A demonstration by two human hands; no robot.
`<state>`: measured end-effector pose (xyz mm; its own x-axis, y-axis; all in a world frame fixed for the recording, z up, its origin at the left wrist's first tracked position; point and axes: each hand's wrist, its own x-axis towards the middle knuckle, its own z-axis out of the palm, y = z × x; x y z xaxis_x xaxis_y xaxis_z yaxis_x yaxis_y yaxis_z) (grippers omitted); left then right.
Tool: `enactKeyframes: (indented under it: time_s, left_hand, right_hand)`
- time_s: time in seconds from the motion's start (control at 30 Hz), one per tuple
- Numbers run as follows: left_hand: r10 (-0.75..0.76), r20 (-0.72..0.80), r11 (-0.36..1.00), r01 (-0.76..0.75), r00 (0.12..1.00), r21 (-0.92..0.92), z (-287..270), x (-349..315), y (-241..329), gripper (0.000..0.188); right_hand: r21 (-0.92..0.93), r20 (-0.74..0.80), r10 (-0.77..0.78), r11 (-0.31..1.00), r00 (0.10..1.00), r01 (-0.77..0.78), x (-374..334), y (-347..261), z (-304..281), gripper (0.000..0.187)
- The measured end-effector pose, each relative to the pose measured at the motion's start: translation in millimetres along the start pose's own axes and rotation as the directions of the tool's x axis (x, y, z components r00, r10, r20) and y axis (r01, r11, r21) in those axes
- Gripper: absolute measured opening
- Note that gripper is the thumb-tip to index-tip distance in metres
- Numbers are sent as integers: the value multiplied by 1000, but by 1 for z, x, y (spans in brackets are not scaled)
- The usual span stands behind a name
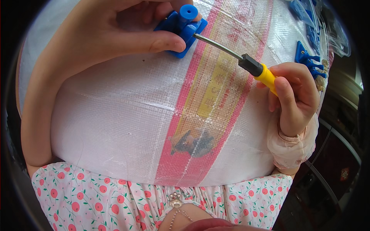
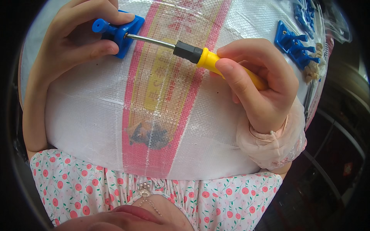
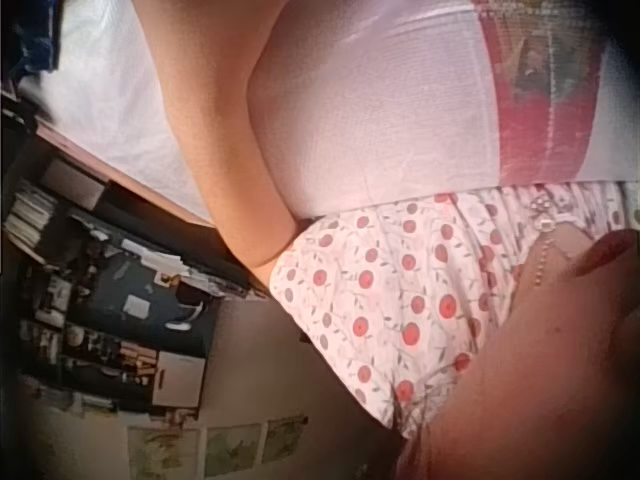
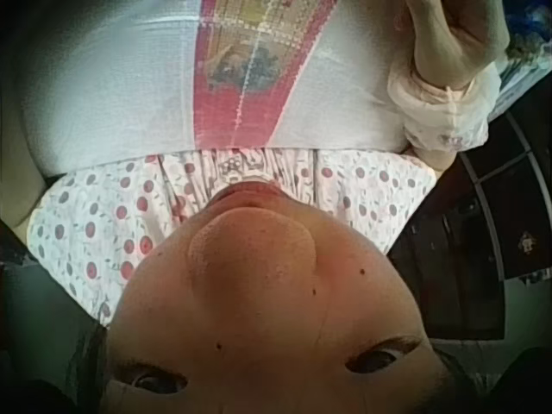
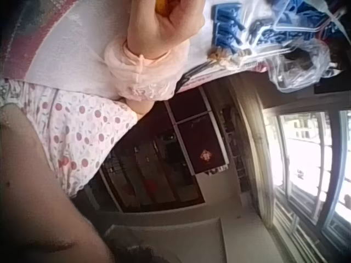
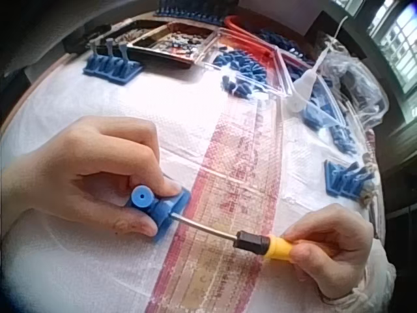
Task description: Use a screwdriver to attach a screw into a small blue plastic fixture.
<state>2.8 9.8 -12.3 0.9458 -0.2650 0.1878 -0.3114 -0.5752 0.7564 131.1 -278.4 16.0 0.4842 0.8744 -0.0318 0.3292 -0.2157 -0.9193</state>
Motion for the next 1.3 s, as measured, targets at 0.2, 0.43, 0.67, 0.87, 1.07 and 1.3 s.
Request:
enactKeyframes:
  time_s: [0.2,0.43,0.67,0.87,1.07,1.3]
  left_hand:
    - [-20,10,997,19,1000,80,-1,3,9,33]
    - [-39,12,996,38,999,74,-4,1,13,33]
    - [-22,-30,996,25,999,84,-1,1,18,34]
    - [12,-13,999,-12,1000,33,-2,-1,-1,33]
    - [-36,-44,994,40,998,100,-4,0,23,32]
    - [-7,-20,1000,7,1000,-1,3,1,-1,32]
  right_hand:
    - [-115,10,-295,949,955,295,11,10,8,35]
    - [-156,51,-353,921,934,356,9,12,6,35]
    - [-227,63,-371,899,926,375,6,6,8,28]
    - [-367,89,-400,838,912,404,6,4,14,36]
    - [-323,32,-427,851,904,414,8,7,13,38]
    - [-304,-46,-351,897,935,322,4,9,4,28]
